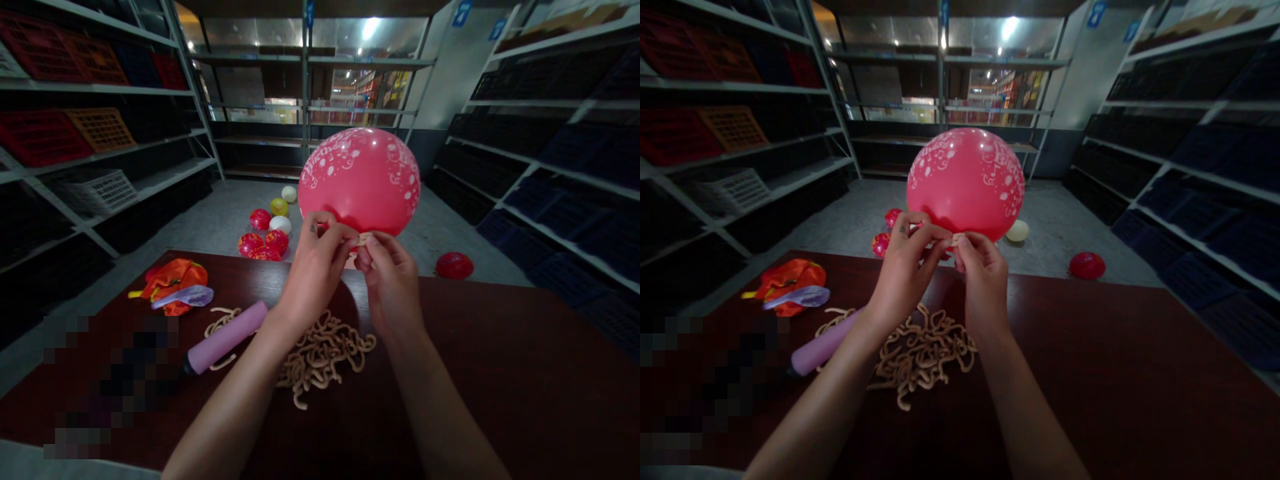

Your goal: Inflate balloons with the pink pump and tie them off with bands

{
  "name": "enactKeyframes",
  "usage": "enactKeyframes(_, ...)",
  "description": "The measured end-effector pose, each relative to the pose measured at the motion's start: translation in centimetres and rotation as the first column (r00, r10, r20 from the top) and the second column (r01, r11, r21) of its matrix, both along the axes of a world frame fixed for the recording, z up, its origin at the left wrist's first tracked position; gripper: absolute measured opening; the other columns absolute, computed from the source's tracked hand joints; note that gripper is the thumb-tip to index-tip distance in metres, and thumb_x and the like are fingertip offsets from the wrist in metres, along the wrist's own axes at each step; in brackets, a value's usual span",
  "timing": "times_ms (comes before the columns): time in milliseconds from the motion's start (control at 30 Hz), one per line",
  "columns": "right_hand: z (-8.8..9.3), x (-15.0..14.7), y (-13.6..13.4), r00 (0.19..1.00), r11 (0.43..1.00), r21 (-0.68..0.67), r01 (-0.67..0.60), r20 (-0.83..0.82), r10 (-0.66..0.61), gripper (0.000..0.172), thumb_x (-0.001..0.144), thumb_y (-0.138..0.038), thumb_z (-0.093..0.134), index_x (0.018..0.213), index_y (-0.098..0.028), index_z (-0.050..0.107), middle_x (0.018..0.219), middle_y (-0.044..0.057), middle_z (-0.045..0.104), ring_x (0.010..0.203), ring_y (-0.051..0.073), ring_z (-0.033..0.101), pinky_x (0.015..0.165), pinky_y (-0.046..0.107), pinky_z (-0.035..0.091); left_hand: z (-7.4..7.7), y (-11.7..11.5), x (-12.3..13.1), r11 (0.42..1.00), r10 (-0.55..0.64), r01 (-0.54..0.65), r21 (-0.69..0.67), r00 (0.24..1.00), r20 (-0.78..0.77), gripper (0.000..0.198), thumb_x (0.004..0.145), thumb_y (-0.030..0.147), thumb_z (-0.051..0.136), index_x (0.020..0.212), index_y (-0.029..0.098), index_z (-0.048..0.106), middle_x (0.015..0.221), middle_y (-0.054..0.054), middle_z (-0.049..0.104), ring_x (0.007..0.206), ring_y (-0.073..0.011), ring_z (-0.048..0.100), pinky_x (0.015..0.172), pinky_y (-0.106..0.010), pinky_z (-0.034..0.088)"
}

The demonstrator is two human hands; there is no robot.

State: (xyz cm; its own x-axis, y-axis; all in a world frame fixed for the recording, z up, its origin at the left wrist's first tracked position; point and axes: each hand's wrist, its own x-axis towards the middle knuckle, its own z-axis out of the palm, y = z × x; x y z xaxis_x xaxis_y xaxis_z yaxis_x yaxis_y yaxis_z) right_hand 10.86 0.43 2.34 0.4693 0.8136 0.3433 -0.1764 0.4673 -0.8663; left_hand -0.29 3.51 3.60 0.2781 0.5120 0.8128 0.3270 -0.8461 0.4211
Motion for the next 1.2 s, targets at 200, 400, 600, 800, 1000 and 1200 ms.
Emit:
enactKeyframes(200,0.3,0.1,-0.1,0.998,1.000,0.024,-0.002,-0.061,0.004,0.017,0.073,-0.036,0.071,0.079,-0.022,0.063,0.065,-0.006,0.048,0.060,0.009,0.041,0.060,0.026,0.038,-0.3,-0.1,0.0,0.999,-0.045,0.045,-0.012,0.999,0.029,0.013,0.092,0.010,0.062,0.100,0.018,0.067,0.119,-0.011,0.052,0.104,-0.0187,0.060,0.089,-0.035,0.056)
enactKeyframes(400,0.1,0.4,0.0,1.000,1.000,-0.008,0.005,-0.027,-0.005,0.018,0.073,-0.037,0.071,0.080,-0.022,0.064,0.067,-0.005,0.051,0.061,0.009,0.043,0.061,0.027,0.038,-0.7,-0.1,-0.2,0.997,-0.023,0.024,0.075,1.000,-0.018,0.013,0.096,0.015,0.058,0.104,0.018,0.068,0.111,-0.008,0.062,0.100,-0.0171,0.064,0.084,-0.029,0.055)
enactKeyframes(600,-0.3,0.8,0.2,0.999,1.000,-0.029,0.006,0.042,-0.004,0.018,0.075,-0.037,0.071,0.083,-0.021,0.066,0.068,-0.005,0.054,0.063,0.010,0.046,0.061,0.026,0.038,-1.0,0.3,-0.8,0.995,0.016,-0.005,0.101,0.993,-0.116,0.018,0.098,0.017,0.055,0.111,0.018,0.068,0.107,-0.008,0.065,0.097,-0.0180,0.064,0.081,-0.029,0.053)
enactKeyframes(800,0.4,1.7,-0.2,0.997,0.993,-0.084,-0.083,-0.015,0.082,0.019,0.069,-0.035,0.076,0.079,-0.021,0.067,0.065,-0.005,0.056,0.060,0.009,0.045,0.059,0.025,0.038,-0.1,0.4,-1.1,0.997,-0.054,0.053,0.051,0.998,0.018,0.009,0.091,0.013,0.067,0.094,0.017,0.074,0.085,-0.004,0.067,0.080,-0.0144,0.063,0.072,-0.025,0.051)
enactKeyframes(1000,0.6,2.1,-0.5,0.995,0.985,-0.146,-0.088,0.031,0.094,0.020,0.065,-0.033,0.078,0.081,-0.023,0.071,0.075,-0.002,0.067,0.064,0.010,0.052,0.062,0.026,0.042,0.2,0.8,-1.1,0.976,-0.129,0.153,-0.156,0.980,0.153,0.011,0.089,0.015,0.069,0.095,0.019,0.077,0.090,-0.005,0.074,0.085,-0.0172,0.067,0.079,-0.030,0.052)
enactKeyframes(1200,0.8,1.9,-0.7,0.996,0.984,-0.148,-0.094,-0.008,0.094,0.015,0.066,-0.031,0.075,0.077,-0.023,0.069,0.074,-0.002,0.066,0.068,0.012,0.056,0.065,0.027,0.043,-0.5,0.3,-0.1,0.967,-0.114,0.157,-0.203,0.971,0.209,0.031,0.092,0.018,0.066,0.122,0.022,0.069,0.093,-0.005,0.073,0.077,-0.0140,0.065,0.074,-0.027,0.053)
